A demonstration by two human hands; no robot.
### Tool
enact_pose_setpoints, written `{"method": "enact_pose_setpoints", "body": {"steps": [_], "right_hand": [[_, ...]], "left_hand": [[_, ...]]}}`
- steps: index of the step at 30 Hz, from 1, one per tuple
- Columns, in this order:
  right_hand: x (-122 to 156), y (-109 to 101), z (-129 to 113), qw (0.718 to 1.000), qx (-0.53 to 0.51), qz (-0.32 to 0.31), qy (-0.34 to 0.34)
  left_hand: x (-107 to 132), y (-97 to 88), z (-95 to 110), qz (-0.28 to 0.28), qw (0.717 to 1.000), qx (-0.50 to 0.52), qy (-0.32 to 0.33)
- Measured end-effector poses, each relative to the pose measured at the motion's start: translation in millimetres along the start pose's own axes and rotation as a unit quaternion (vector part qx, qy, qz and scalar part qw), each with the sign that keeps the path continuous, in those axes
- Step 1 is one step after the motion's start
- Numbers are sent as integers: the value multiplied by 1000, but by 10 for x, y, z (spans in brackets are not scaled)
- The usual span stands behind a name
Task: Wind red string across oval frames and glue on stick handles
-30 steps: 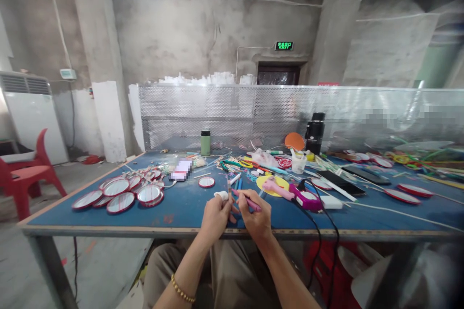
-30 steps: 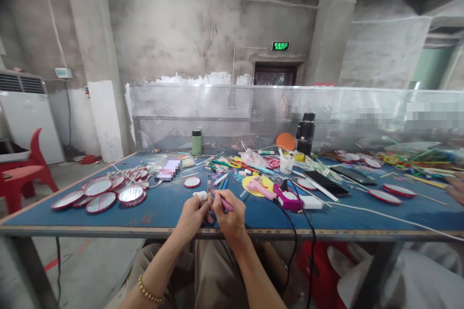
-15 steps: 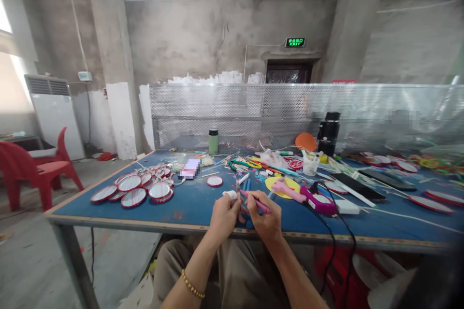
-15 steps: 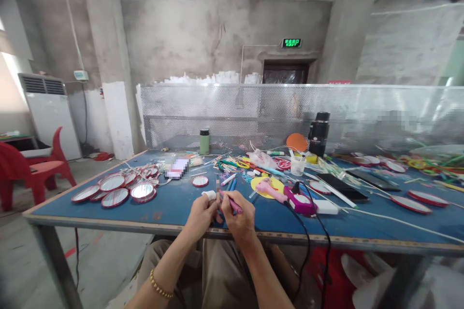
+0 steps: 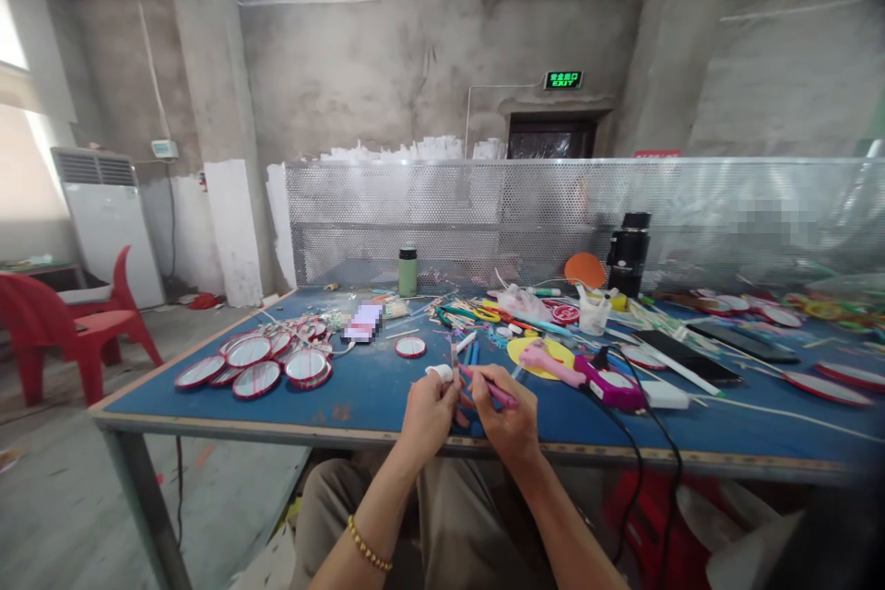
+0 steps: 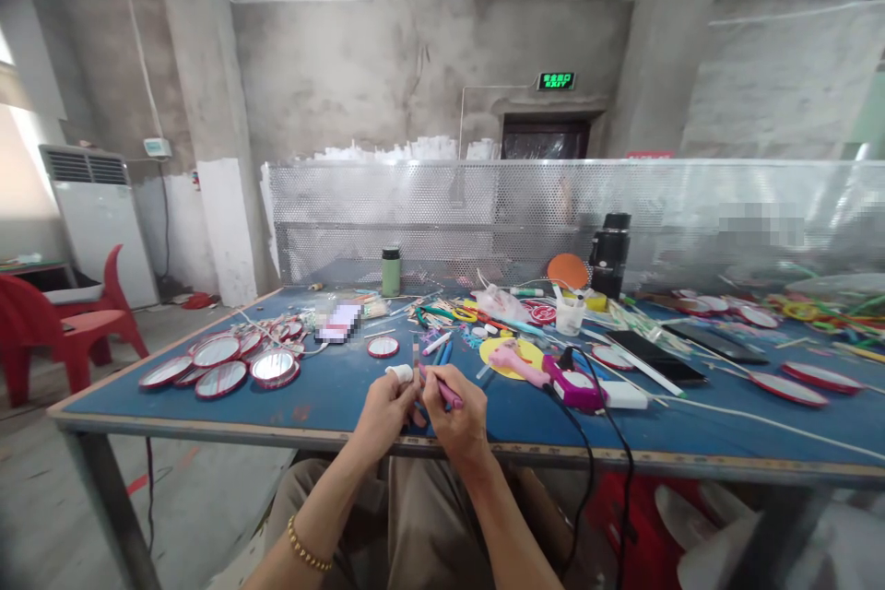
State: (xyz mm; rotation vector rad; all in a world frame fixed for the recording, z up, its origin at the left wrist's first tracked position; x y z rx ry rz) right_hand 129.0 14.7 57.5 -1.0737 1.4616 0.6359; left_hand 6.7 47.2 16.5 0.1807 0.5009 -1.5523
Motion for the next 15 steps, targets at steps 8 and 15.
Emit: {"method": "enact_pose_setpoints", "body": {"steps": [8, 15], "right_hand": [[21, -33, -6, 999, -5, 18, 27], [50, -19, 0, 1000, -11, 8, 25]], "left_hand": [[4, -9, -59, -4, 1000, 5, -12], [10, -15, -56, -13, 1000, 12, -13]]}}
Point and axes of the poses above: each hand's wrist, its own x-axis away from the middle knuckle, its own y-axis out of the palm, z = x × y, the point moved 5 cm from there along -x, towards the middle knuckle, and after that the axes turned 2 degrees about -y, right-handed, at the moved point
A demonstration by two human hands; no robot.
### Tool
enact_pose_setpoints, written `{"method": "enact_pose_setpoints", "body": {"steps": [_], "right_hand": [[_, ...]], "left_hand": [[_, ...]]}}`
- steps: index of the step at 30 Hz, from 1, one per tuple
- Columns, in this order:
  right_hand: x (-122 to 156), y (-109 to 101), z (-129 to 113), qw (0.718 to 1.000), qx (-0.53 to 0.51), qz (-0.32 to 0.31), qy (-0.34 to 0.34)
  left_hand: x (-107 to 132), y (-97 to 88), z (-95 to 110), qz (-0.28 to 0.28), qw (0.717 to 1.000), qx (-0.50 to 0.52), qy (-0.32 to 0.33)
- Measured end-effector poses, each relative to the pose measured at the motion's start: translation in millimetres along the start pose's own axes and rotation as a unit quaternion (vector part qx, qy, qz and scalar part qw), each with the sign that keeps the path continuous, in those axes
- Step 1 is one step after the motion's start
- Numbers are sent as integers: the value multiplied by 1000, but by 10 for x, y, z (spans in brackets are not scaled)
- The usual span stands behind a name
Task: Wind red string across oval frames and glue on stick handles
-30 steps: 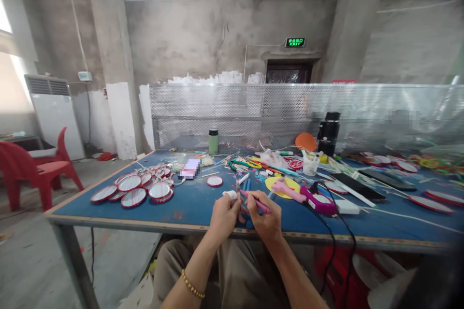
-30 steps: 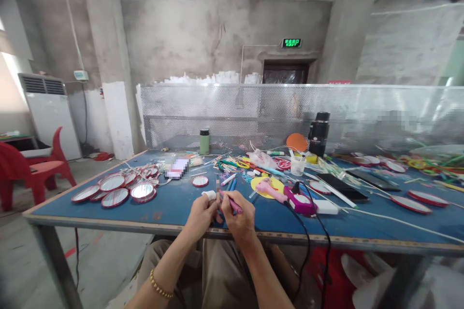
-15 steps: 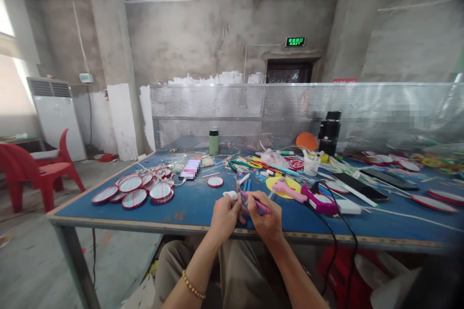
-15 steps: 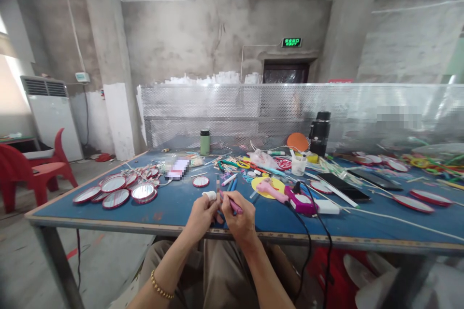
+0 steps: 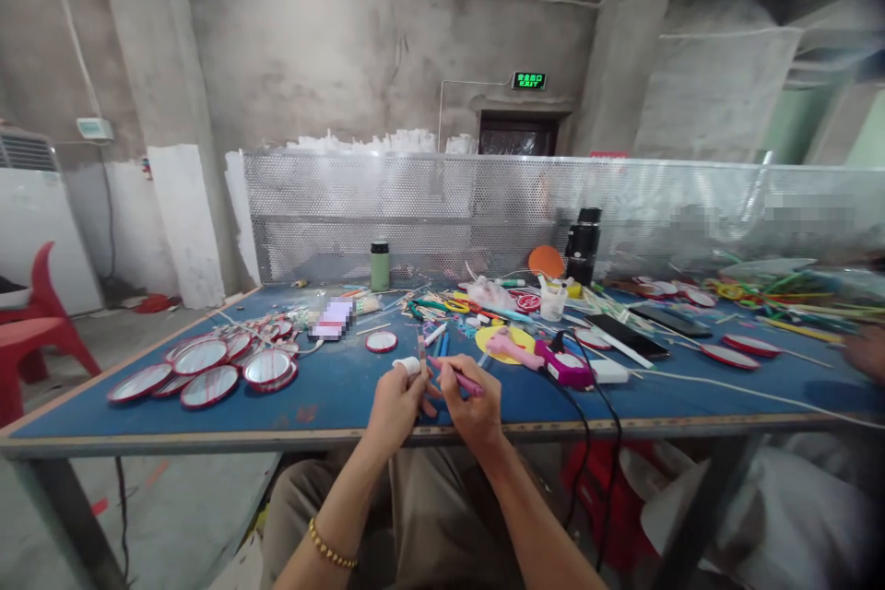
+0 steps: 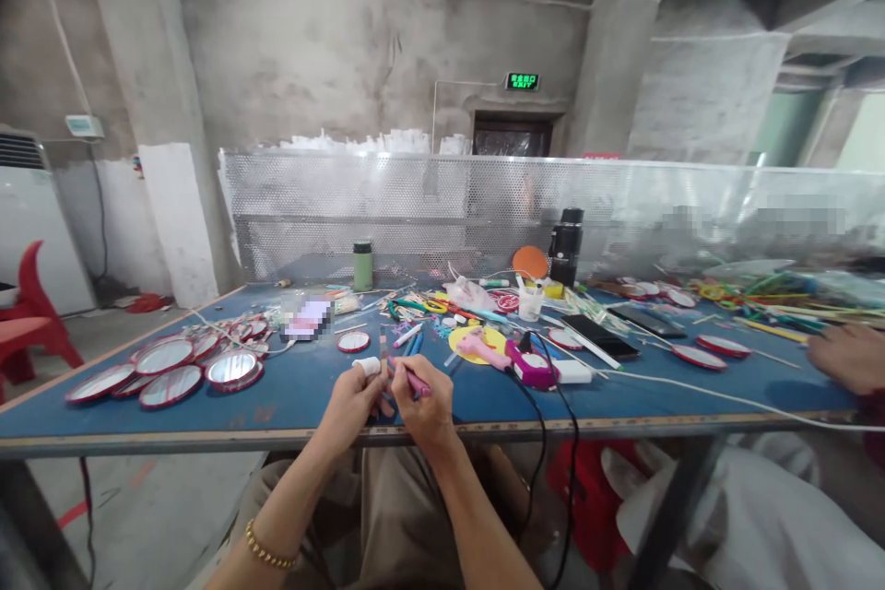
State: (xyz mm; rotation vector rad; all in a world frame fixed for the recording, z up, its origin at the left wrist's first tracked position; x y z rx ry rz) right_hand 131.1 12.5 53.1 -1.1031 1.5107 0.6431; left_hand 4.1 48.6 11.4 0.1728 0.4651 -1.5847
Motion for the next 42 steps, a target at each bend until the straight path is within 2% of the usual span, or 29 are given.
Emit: {"method": "enact_pose_setpoints", "body": {"steps": [11, 27, 42], "right_hand": [[-11, 23, -6, 1000, 7, -26, -8], [-8, 15, -7, 1000, 10, -15, -13], [-10, 28, -9, 999, 22, -30, -14]], "left_hand": [[10, -6, 17, 4, 1000, -22, 0], [5, 0, 8, -2, 1000, -13, 3], [5, -1, 23, 2, 1000, -10, 5]]}}
Point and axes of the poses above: each hand's wrist, its own x-axis away from the middle knuckle, its own y-axis out of the palm, z = x × y, the point moved 5 cm from there along -x, towards the middle knuckle, and after that the axes turned 2 degrees about -y, right-handed, at the moved point
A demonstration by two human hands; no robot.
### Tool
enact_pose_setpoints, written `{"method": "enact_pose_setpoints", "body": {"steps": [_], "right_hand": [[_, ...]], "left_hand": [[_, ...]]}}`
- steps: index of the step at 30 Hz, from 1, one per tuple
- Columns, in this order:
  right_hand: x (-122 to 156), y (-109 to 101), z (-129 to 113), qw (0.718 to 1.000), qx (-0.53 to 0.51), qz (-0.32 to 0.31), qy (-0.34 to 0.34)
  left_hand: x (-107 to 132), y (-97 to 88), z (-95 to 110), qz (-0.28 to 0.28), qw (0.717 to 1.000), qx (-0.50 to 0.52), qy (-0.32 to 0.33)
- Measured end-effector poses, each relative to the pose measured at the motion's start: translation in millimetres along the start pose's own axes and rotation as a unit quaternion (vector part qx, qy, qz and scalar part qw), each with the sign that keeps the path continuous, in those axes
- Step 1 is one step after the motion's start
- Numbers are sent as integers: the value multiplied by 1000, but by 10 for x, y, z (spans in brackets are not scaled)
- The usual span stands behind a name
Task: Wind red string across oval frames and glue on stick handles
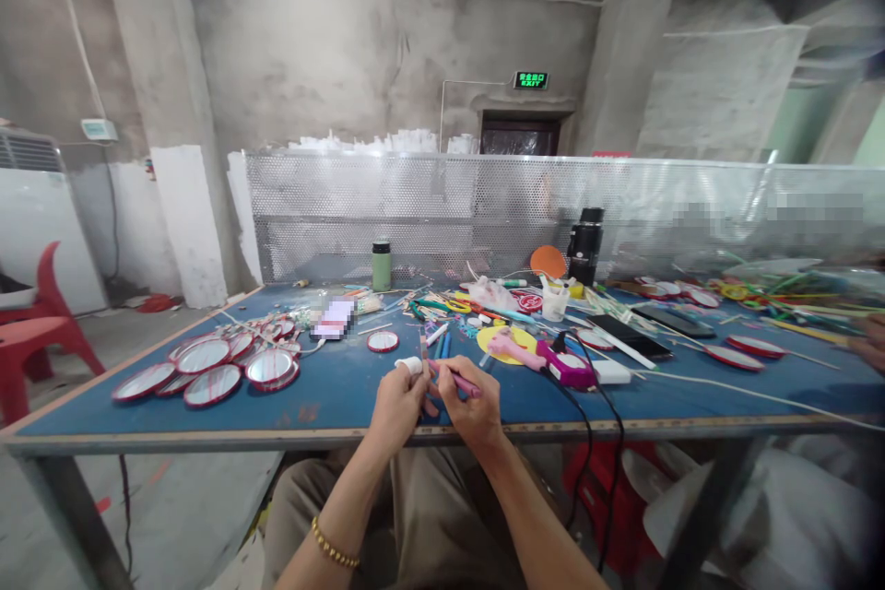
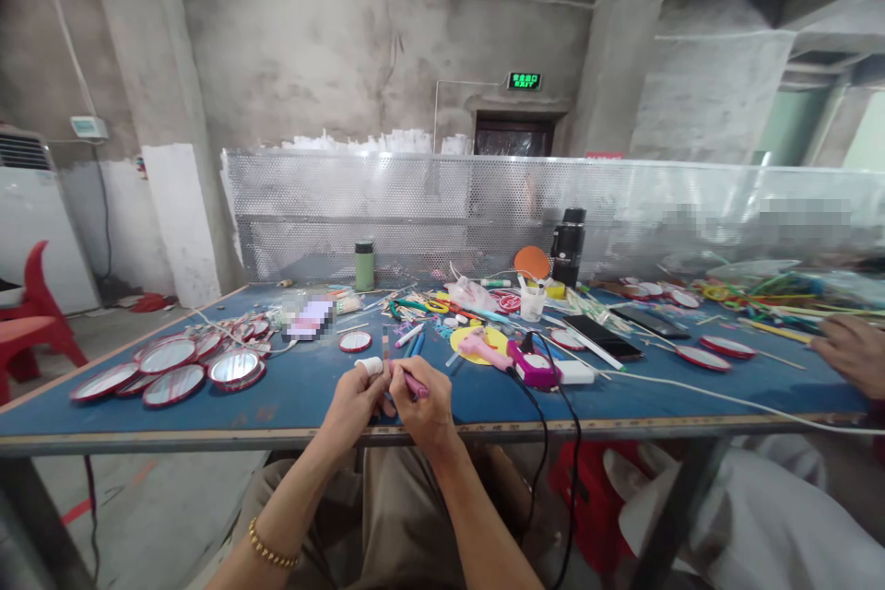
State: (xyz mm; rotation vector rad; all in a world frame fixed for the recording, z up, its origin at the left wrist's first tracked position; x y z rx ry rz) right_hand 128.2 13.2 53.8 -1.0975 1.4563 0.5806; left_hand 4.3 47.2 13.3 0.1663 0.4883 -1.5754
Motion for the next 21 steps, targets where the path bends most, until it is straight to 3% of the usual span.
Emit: {"method": "enact_pose_setpoints", "body": {"steps": [7, 16, 21], "right_hand": [[6, -32, 6, 999, -19, 24, 29], [0, 9, 14, 1000, -16, -4, 10], [5, -7, 14, 1000, -7, 11, 5]], "left_hand": [[2, 1, -28, 0, 1000, 9, -3], [-10, 7, -17, 0, 1000, 5, 3], [-8, 7, -31, -2, 1000, 8, -8]]}}
Point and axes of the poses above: each hand's wrist, its own x-axis away from the middle knuckle, its own y-axis out of the palm, z = x × y, the point moved 5 cm from there along -x, towards the middle knuckle, and after that the axes turned 2 degrees about -y, right-handed, at the moved point
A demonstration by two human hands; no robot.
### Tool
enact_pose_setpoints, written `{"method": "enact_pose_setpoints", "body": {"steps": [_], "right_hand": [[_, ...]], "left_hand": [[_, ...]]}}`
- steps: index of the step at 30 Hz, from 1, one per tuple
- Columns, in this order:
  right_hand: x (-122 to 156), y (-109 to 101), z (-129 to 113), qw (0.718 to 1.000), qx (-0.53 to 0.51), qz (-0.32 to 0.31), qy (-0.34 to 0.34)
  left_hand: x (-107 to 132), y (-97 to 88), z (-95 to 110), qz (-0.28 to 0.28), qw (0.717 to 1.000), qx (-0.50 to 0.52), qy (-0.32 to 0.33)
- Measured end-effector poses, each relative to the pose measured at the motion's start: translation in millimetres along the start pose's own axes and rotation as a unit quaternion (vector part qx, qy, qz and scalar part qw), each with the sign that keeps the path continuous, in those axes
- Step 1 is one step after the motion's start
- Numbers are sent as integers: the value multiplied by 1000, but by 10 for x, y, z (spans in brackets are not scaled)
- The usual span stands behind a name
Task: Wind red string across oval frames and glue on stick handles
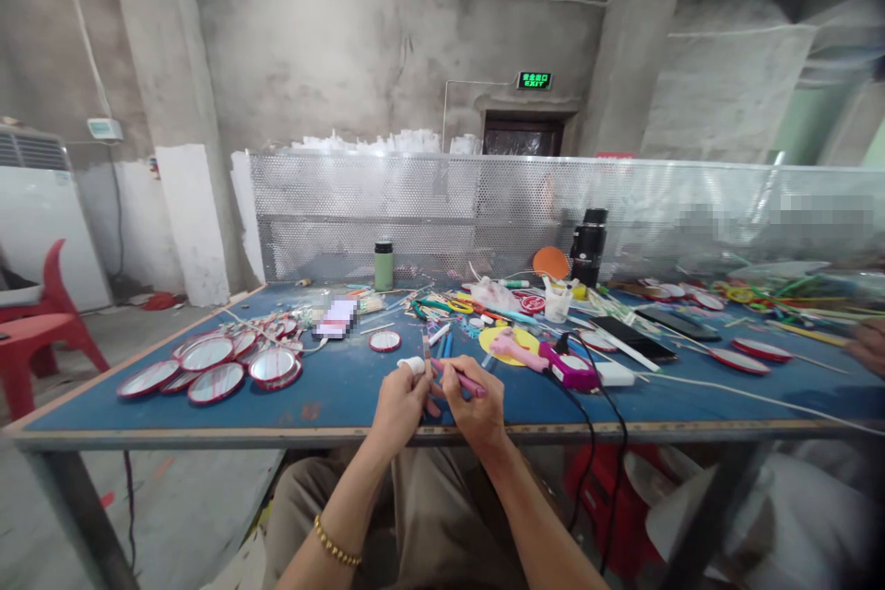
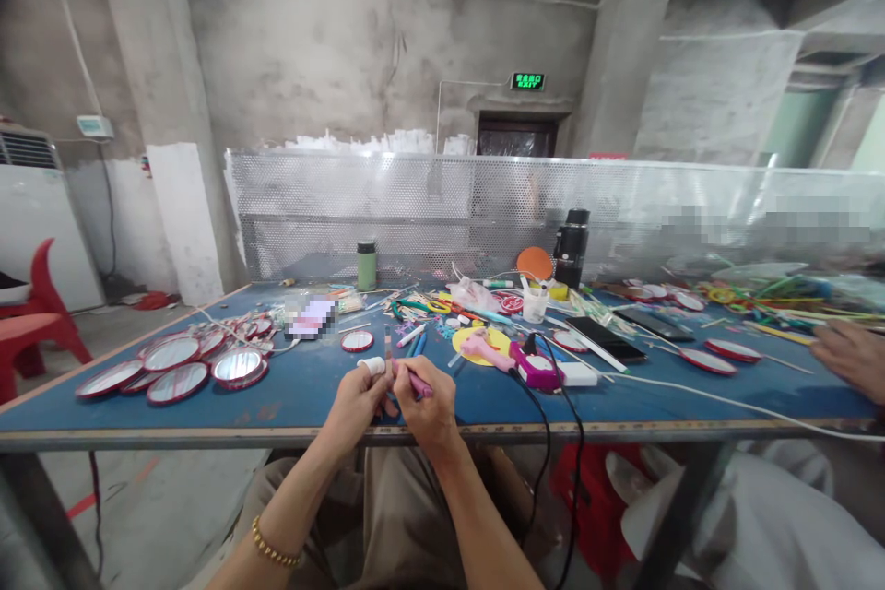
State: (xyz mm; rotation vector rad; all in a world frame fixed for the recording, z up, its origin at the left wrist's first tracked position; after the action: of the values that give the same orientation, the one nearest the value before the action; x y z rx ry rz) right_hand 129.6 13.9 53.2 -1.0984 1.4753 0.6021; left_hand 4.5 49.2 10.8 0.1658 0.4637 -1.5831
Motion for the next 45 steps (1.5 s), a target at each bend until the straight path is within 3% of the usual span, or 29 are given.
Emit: {"method": "enact_pose_setpoints", "body": {"steps": [24, 31, 38, 45], "right_hand": [[-6, 17, 1, 1000, -17, -16, 0], [-14, -15, -14, 1000, -14, 13, 6], [-10, 35, -7, 999, -35, -18, -15], [-4, 19, 16, 1000, -31, 3, 0]], "left_hand": [[-7, 8, -28, -2, 1000, -10, 8], [-2, 6, -18, 0, 1000, -3, 6], [-4, -4, -4, 8, 1000, -23, 15], [7, 3, 17, 7, 1000, -8, 4]]}}
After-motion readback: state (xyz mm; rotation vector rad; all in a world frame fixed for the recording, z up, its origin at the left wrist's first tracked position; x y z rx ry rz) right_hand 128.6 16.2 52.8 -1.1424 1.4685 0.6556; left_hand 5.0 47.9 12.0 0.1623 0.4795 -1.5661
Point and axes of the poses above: each hand's wrist, its own x-axis away from the middle knuckle, its own y-axis out of the palm, z = x × y, the point moved 5 cm from there along -x, towards the middle knuckle, and after that the axes turned 2 degrees about -y, right-handed, at the moved point
